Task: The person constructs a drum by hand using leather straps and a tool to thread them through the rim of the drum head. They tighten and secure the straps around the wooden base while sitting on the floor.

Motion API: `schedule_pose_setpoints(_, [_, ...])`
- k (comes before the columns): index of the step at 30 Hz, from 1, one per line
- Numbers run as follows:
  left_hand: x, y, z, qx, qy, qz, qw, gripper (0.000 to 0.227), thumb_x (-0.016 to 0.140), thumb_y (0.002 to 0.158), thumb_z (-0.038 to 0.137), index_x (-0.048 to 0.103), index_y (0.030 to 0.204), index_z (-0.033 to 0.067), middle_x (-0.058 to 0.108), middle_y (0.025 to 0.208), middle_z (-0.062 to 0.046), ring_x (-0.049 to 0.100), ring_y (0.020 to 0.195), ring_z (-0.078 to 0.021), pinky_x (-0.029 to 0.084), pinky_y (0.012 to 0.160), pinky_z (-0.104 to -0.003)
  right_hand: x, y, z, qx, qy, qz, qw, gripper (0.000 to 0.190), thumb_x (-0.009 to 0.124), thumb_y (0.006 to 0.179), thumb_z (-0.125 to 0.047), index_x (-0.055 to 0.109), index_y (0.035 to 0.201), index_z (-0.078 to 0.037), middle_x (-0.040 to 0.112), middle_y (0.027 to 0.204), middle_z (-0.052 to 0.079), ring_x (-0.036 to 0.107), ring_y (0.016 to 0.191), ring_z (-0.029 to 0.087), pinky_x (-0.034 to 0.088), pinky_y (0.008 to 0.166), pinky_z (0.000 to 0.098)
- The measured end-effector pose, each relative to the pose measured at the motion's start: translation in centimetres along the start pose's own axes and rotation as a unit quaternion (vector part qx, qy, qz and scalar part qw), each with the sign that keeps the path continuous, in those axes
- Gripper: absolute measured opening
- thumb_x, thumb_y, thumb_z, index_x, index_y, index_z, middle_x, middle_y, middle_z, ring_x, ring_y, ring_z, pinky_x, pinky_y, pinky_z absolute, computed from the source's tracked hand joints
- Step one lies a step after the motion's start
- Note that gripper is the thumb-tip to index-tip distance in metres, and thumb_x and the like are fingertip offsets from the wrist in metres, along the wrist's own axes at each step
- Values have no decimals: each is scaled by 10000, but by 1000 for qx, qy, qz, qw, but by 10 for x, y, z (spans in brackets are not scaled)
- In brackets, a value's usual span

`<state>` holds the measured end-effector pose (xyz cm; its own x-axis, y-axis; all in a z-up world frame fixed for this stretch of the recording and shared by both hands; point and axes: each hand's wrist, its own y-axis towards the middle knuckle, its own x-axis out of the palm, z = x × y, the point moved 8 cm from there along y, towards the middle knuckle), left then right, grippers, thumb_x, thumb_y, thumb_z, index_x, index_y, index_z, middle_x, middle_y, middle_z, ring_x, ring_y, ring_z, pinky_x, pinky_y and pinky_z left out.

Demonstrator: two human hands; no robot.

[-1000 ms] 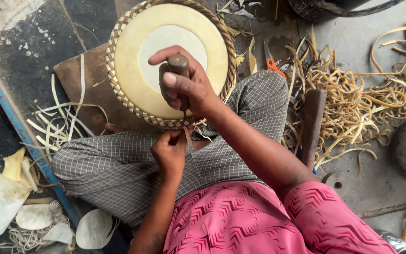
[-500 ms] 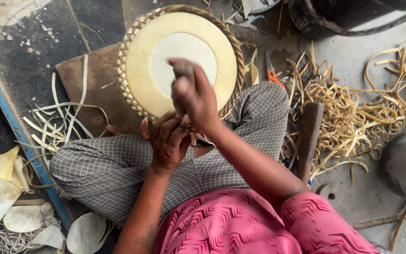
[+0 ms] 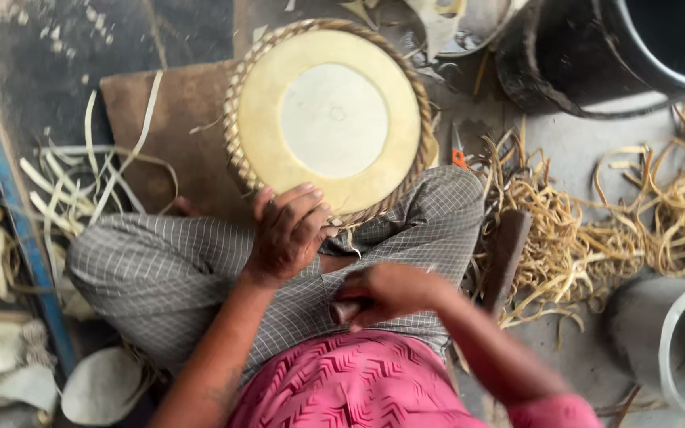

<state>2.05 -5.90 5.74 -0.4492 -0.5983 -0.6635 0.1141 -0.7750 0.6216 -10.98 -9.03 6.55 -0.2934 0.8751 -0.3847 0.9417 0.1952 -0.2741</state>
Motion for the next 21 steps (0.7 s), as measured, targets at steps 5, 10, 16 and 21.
schedule_pose_setpoints(5, [-8,4,2,-1,-34,-35,999,378,739,952,224,589,1289,144,615,1340,-45,566,1341,-233,199,1214,-504,-19,-28,22,133,10,299,945,140,750,878,-227,750,1009,-176,743,955,4,704,854,203,572,780,365])
schedule_pose_setpoints(10, [-16,10,4,-10,-54,-23,998,391,773,940,295,581,1241,135,610,1330,-74,550,1342,-248,221,1208,-503,-82,-14,-43,-21,-388,510,768,319,777,687,-257,660,941,-101,691,1017,75,623,983,321,426,894,451])
schedule_pose_setpoints(16, [-16,16,3,-14,-21,4,1000,268,814,940,270,614,1052,130,603,1208,-19,591,1193,-233,353,1136,-487,-92,-13,27,19,76,527,846,217,756,936,-329,668,942,-131,731,1021,-2,679,1023,186,549,922,346])
schedule_pose_setpoints(21, [-21,23,10,10,0,18,1000,251,807,928,294,627,1008,138,568,1058,-13,543,1039,-245,373,1034,-479,-100,-12,-23,-26,-177,469,865,309,737,842,-323,695,1021,-75,697,1084,78,564,1041,283,450,932,397])
